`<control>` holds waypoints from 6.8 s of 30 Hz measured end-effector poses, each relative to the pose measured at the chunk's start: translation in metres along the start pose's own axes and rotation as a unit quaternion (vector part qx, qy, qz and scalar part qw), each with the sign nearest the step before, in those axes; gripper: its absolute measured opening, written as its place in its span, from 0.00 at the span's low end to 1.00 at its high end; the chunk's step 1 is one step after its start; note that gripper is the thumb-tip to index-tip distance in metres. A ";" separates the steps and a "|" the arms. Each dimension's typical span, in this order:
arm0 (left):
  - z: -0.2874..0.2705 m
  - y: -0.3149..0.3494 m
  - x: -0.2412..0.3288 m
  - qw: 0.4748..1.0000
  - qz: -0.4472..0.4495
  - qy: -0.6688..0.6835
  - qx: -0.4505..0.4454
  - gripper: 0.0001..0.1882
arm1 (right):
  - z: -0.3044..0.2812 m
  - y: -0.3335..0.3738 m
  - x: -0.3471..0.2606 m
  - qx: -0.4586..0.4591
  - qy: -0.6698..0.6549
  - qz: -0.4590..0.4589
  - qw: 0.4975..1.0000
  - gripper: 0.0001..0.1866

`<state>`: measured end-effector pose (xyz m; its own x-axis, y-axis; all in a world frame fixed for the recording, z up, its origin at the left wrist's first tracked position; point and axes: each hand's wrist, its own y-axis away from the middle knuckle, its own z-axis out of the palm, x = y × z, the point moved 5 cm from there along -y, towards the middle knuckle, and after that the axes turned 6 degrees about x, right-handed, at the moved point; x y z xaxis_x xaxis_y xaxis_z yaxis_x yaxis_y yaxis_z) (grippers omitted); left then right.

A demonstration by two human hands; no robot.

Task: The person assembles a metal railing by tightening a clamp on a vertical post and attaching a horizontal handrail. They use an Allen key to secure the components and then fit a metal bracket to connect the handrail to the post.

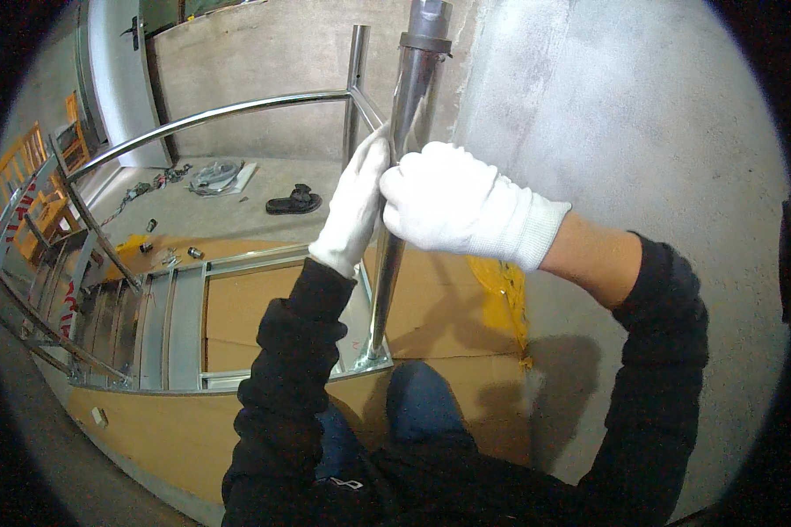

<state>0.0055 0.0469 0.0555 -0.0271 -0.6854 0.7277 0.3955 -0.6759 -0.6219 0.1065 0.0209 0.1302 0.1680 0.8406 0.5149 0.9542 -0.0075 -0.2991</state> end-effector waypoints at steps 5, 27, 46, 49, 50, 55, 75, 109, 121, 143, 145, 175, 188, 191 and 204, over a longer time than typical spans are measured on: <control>0.002 -0.012 -0.024 0.977 -0.131 0.158 -0.060 0.30 | -0.010 -0.005 0.002 -0.098 -0.060 -0.049 0.992 0.09; 0.017 0.004 0.000 0.970 -0.182 0.152 -0.059 0.28 | 0.051 0.107 0.054 0.322 -0.580 0.343 0.665 0.06; 0.009 -0.020 -0.008 0.985 -0.082 0.133 0.076 0.22 | 0.083 0.055 0.020 0.430 -0.415 0.341 0.726 0.24; 0.008 -0.016 -0.006 0.983 -0.085 0.140 0.084 0.23 | 0.060 0.061 0.010 0.454 -0.307 0.334 0.766 0.23; 0.009 -0.015 -0.003 0.983 -0.085 0.138 0.085 0.24 | 0.048 0.063 0.008 0.462 -0.255 0.326 0.784 0.22; 0.004 -0.019 -0.014 0.988 -0.071 0.110 0.083 0.22 | 0.024 0.055 0.005 0.434 -0.180 0.290 0.834 0.14; 0.003 -0.026 -0.015 0.982 -0.091 0.137 0.089 0.21 | 0.022 0.047 0.007 0.294 -0.131 0.327 0.889 0.16; -0.004 -0.027 -0.016 0.983 -0.094 0.129 0.086 0.23 | 0.015 0.037 -0.001 0.310 -0.113 0.320 0.888 0.10; 0.001 -0.024 -0.011 0.983 -0.090 0.144 0.076 0.22 | 0.016 0.038 -0.001 0.341 -0.128 0.318 0.876 0.10; 0.003 -0.025 -0.011 0.985 -0.090 0.125 0.082 0.24 | 0.021 0.041 0.001 0.330 -0.129 0.338 0.872 0.10; 0.002 -0.024 -0.010 0.982 -0.095 0.137 0.088 0.24 | 0.016 0.042 -0.001 0.313 -0.174 0.345 0.868 0.09; 0.003 -0.024 -0.016 0.980 -0.093 0.149 0.091 0.24 | 0.023 0.040 0.000 0.327 -0.121 0.346 0.871 0.12; 0.006 -0.021 -0.010 0.981 -0.101 0.143 0.085 0.22 | 0.022 0.045 0.002 0.347 -0.197 0.352 0.847 0.12; 0.005 -0.019 -0.007 0.980 -0.113 0.143 0.080 0.22 | 0.019 0.044 0.003 0.317 -0.191 0.357 0.857 0.10; 0.004 -0.022 -0.010 0.980 -0.100 0.154 0.081 0.24 | 0.021 0.042 0.001 0.294 -0.154 0.359 0.872 0.10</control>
<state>0.0003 0.0697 0.0630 -0.3848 -0.6091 0.6935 0.4934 -0.7707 -0.4032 0.1413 0.0330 0.1017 0.5084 0.8403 -0.1882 0.3231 -0.3887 -0.8629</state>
